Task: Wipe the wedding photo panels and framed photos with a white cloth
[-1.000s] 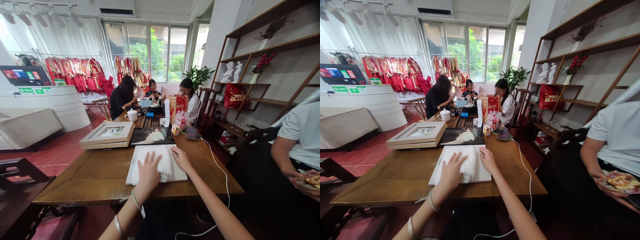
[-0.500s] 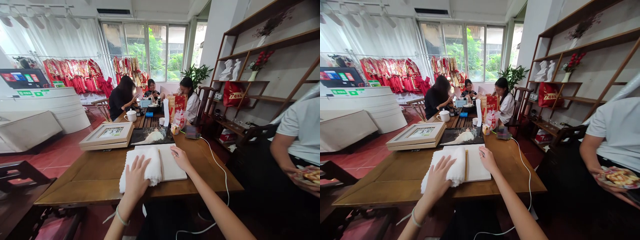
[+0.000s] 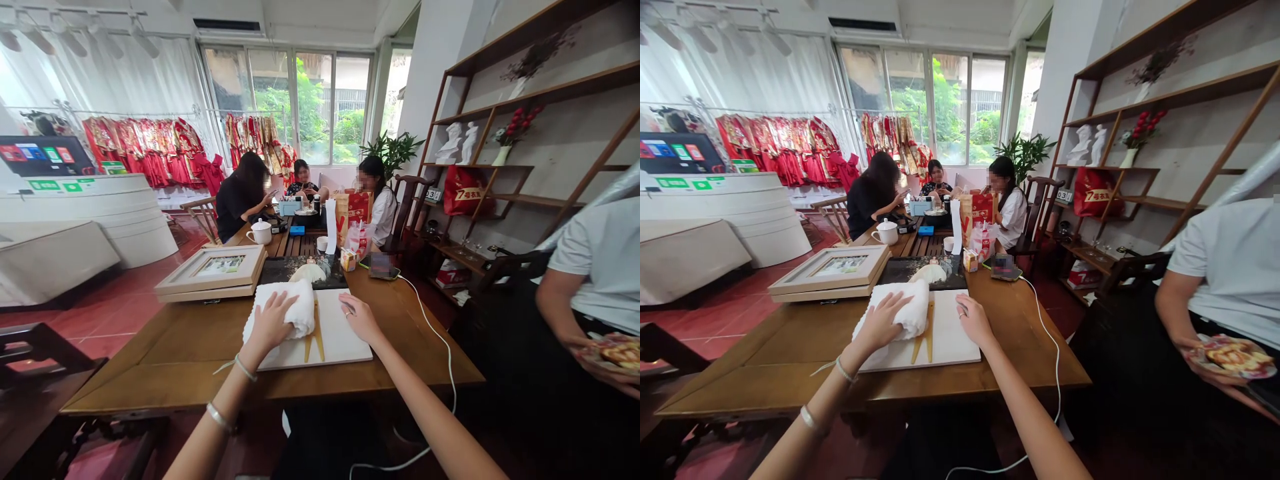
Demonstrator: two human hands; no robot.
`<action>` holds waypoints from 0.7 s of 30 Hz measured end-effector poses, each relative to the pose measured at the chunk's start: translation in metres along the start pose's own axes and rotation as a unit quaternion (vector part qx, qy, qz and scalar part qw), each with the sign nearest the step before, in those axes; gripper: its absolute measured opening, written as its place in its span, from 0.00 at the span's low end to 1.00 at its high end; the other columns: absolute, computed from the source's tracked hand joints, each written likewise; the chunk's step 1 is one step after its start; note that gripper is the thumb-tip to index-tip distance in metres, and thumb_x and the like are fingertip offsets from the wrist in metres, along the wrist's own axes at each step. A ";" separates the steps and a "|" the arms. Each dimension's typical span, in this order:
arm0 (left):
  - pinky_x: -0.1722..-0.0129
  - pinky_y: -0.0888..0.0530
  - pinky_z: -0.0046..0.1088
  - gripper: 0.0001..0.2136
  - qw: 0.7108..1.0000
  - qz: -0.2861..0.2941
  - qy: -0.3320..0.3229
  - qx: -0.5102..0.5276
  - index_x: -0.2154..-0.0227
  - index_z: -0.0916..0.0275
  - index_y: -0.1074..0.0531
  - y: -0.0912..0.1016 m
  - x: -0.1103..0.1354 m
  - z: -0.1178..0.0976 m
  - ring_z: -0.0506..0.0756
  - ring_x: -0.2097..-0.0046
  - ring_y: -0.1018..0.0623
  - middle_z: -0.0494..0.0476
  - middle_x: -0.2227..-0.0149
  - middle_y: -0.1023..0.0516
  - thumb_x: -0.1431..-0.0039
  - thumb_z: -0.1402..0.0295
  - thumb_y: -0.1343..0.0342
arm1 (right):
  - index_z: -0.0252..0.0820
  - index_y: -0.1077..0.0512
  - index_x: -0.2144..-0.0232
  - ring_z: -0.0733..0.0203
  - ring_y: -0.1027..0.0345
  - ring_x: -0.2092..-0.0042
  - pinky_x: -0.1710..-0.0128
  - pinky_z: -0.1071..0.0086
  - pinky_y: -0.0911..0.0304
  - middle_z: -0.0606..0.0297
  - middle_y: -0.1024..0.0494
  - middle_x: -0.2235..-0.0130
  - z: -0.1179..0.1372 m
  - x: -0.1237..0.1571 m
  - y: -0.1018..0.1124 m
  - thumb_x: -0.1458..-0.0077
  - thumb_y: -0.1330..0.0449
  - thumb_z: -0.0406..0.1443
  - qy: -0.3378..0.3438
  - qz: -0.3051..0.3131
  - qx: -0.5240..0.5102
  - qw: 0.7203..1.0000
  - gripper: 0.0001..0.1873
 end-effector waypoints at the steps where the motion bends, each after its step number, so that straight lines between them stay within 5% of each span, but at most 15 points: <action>1: 0.43 0.47 0.59 0.33 1.000 -0.006 -0.002 0.001 0.40 0.53 0.44 -0.001 -0.005 0.002 0.63 0.34 0.51 0.55 0.35 0.49 0.52 0.77 0.53 | 0.37 0.26 0.55 0.55 0.36 0.43 0.41 0.58 0.44 0.54 0.27 0.48 0.000 0.000 0.000 0.47 0.48 0.29 -0.002 0.001 0.000 1.000 0.18; 10: 0.41 0.48 0.55 0.35 1.000 -0.016 -0.009 0.002 0.40 0.53 0.44 -0.002 -0.008 0.009 0.60 0.34 0.51 0.52 0.35 0.48 0.54 0.78 0.54 | 0.37 0.25 0.56 0.55 0.35 0.44 0.41 0.57 0.44 0.54 0.26 0.49 0.001 0.000 0.000 0.48 0.47 0.27 -0.003 -0.007 -0.002 1.000 0.18; 21: 0.38 0.55 0.51 0.43 0.999 -0.029 -0.003 -0.013 0.40 0.47 0.45 -0.013 0.072 -0.020 0.57 0.33 0.54 0.44 0.34 0.50 0.64 0.81 0.54 | 0.38 0.25 0.57 0.55 0.35 0.44 0.42 0.57 0.42 0.54 0.25 0.49 0.002 0.000 -0.001 0.48 0.48 0.27 0.010 -0.006 0.008 1.000 0.18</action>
Point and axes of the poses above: each hand's wrist, its own x-axis away from the middle knuckle, its own y-axis out of the back of the hand, z = x × y, the point moved 3 cm from there along -x, towards the middle knuckle
